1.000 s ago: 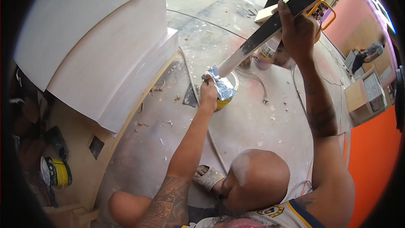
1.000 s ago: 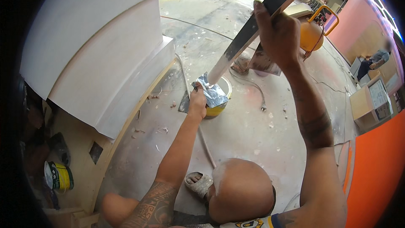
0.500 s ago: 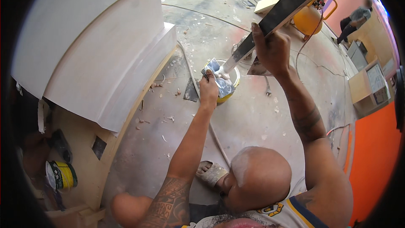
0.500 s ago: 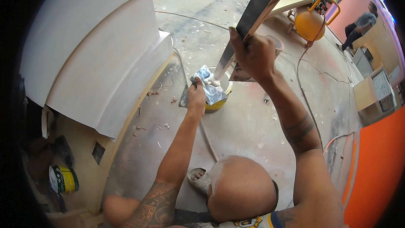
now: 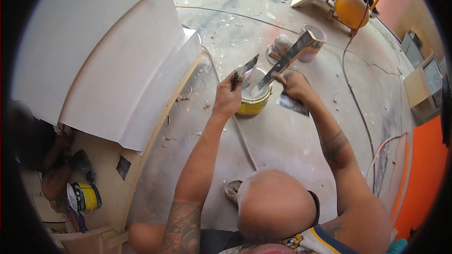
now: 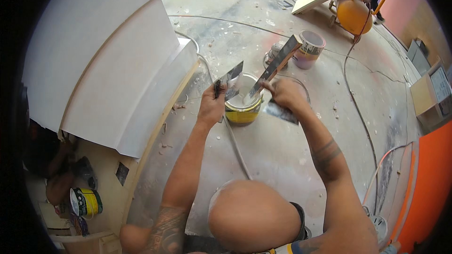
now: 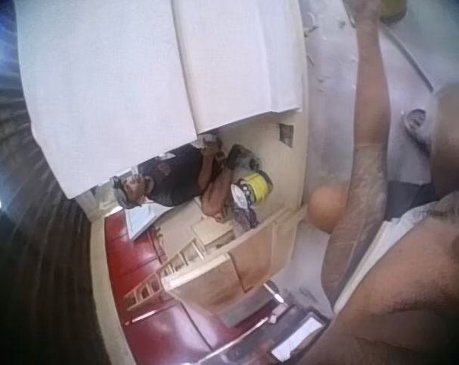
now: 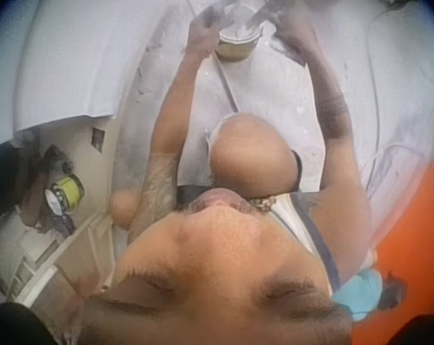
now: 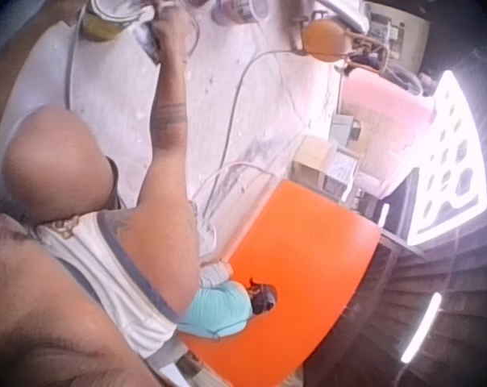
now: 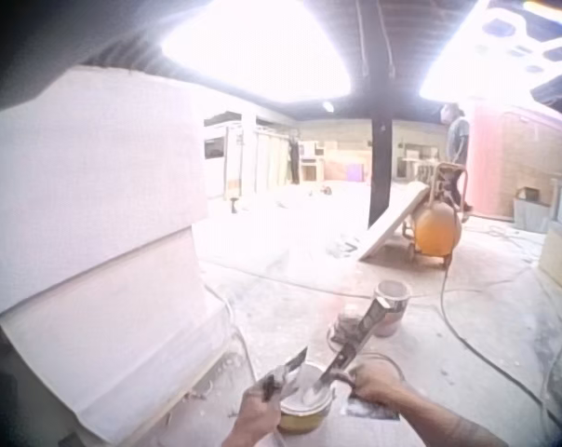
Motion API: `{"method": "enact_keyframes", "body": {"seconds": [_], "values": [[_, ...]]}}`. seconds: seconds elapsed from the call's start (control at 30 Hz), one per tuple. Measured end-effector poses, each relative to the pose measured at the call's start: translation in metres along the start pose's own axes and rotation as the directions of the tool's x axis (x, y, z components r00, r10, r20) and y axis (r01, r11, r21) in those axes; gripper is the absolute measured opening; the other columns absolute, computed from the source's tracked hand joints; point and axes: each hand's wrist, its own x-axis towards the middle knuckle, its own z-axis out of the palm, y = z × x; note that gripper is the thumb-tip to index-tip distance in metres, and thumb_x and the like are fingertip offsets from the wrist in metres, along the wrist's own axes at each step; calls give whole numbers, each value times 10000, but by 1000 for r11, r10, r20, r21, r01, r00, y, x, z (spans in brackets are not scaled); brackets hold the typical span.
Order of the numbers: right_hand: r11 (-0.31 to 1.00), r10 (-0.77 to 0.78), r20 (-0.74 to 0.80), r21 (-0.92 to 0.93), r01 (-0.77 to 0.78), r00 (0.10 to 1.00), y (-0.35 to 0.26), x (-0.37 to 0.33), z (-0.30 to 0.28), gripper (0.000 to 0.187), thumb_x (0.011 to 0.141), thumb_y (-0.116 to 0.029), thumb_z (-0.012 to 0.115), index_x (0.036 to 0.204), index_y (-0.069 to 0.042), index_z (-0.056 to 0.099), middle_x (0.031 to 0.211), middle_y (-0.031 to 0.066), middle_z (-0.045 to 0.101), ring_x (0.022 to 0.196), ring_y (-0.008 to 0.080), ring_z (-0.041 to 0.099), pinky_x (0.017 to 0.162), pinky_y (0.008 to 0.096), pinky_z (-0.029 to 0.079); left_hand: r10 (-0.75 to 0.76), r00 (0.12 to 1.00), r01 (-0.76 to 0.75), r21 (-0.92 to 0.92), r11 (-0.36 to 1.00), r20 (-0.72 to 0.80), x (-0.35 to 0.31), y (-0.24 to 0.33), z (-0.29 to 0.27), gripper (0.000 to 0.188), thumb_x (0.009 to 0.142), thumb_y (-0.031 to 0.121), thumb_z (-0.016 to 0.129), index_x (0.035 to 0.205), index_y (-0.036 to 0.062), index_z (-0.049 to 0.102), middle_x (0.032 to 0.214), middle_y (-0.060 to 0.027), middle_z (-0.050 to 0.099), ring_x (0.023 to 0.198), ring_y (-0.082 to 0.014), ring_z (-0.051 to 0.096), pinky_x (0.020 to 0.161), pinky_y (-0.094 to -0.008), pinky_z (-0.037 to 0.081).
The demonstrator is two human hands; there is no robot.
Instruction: The person applies putty to a wooden structure using putty knives, scooping the compound and spreading it along the surface and edges.
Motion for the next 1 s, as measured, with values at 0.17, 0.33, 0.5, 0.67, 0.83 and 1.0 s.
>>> {"method": "enact_keyframes", "body": {"seconds": [0.17, 0.33, 0.5, 0.67, 0.83, 1.0], "values": [[802, -45, 260, 585, -121, 964, 9, -75, 25, 527, 895, -370, 730, 1234, 22, 631, 866, 152, 693, 709, 193, 624, 678, 349, 509, 209, 968, -220, 71, 973, 140, 10, 14, -8, 279, 1028, 186, 555, 1174, -41, 624, 904, -36, 659, 855, -84, 541, 800, -258, 470], [-129, 7, 258, 958, -255, 966, 9, -95, 64, 423, 903, -25, 667, 1294, 74, 540, 1026, 177, 693, 892, 240, 701, 842, 324, 592, 195, 958, -221, 107, 969, 208, 10, 35, -9, 301, 979, -9, 540, 1271, 12, 610, 1060, -126, 687, 970, -165, 637, 879, -282, 488], [-586, 168, 286, 798, -138, 943, -20, -62, 91, 204, 986, -92, 560, 1149, 31, 570, 996, 108, 683, 911, 217, 699, 831, 358, 614, 310, 923, -323, 21, 946, 229, 14, 34, -11, 342, 970, -31, 529, 1299, 30, 603, 1100, -124, 671, 1026, -162, 624, 912, -278, 473], [-639, 79, 245, 756, -139, 966, -50, -30, 100, 131, 1001, -157, 548, 1040, -37, 581, 947, 71, 674, 779, 170, 662, 677, 287, 576, 386, 867, -375, -99, 922, 314, 15, 27, -12, 574, 821, -203, 475, 1310, 64, 614, 1222, -98, 632, 1096, -177, 600, 917, -292, 482], [-539, 39, 85, 841, -51, 996, -58, -28, 80, 217, 1021, -206, 502, 1125, -30, 575, 1009, 70, 679, 885, 178, 678, 795, 336, 581, 474, 819, -536, 135, 833, 325, 10, 34, -7, 519, 847, -127, 578, 1325, 76, 597, 1255, -147, 602, 1167, -293, 598, 961, -351, 510], [-429, 70, 19, 903, 13, 997, -86, -39, 56, 292, 1033, -204, 466, 1234, -5, 538, 1133, 96, 650, 1033, 204, 661, 912, 365, 558, 414, 872, -461, 155, 874, 260, 6, 35, -24, 527, 877, -97, 578, 1364, 102, 566, 1207, -160, 597, 1080, -332, 616, 899, -385, 529]]}}
